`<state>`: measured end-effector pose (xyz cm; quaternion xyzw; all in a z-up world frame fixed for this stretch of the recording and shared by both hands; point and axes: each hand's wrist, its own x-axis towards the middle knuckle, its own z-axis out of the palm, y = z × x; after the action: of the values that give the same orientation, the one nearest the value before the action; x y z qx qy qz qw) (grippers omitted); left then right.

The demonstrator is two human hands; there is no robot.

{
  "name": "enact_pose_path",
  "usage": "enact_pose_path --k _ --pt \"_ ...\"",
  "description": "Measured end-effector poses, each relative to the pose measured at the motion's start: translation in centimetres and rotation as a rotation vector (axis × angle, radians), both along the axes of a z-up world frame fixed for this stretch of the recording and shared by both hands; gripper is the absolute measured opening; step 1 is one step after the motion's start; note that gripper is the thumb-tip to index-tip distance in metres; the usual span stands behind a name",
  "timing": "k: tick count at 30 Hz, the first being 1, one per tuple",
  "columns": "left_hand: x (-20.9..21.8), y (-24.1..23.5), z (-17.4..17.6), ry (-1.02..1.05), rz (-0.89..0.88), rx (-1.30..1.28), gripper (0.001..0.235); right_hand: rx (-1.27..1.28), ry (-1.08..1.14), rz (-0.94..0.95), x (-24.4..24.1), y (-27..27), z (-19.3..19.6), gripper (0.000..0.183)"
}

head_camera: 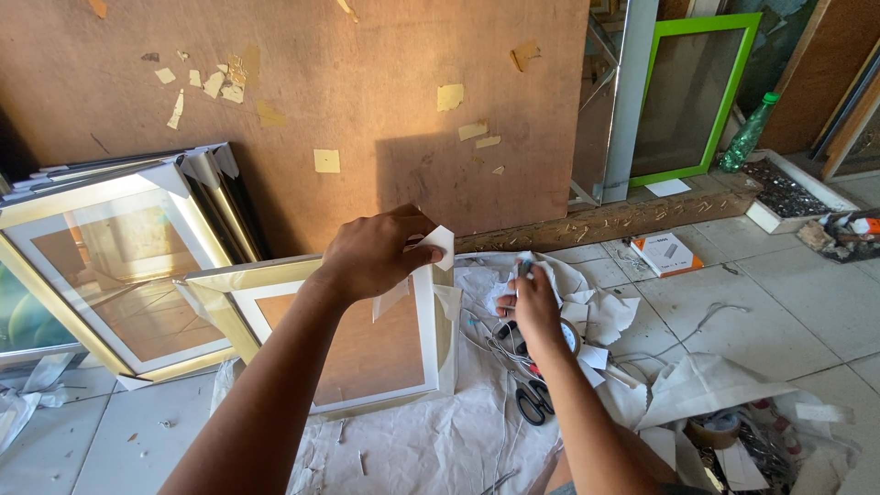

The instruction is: The person sits on the floor and applies white paper strips to the edges of a picture frame using a stapler. They repeatedly pick up strips, align them along the frame edges, and staple them in place. The person handles the frame, paper strips, and stapler throughout the task.

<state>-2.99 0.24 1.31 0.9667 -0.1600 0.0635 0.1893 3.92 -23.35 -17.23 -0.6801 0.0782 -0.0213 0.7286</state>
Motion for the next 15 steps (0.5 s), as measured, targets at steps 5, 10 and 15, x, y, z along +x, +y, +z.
enact_pose_path --k 5,10,15 --pt "-2.2 -0.4 -0.7 -0.101 -0.048 0.073 0.029 0.192 0.038 0.167 -4.2 -0.9 7.1 0.029" --pt "-4.8 -1.0 -0.9 -0.185 -0.079 0.094 0.027 0.219 0.122 0.315 -6.4 -0.9 6.5 0.030" --pt "-8.6 -2.0 -1.6 -0.249 -0.106 0.177 0.027 -0.094 -0.179 0.432 -9.6 -0.3 7.5 0.035"
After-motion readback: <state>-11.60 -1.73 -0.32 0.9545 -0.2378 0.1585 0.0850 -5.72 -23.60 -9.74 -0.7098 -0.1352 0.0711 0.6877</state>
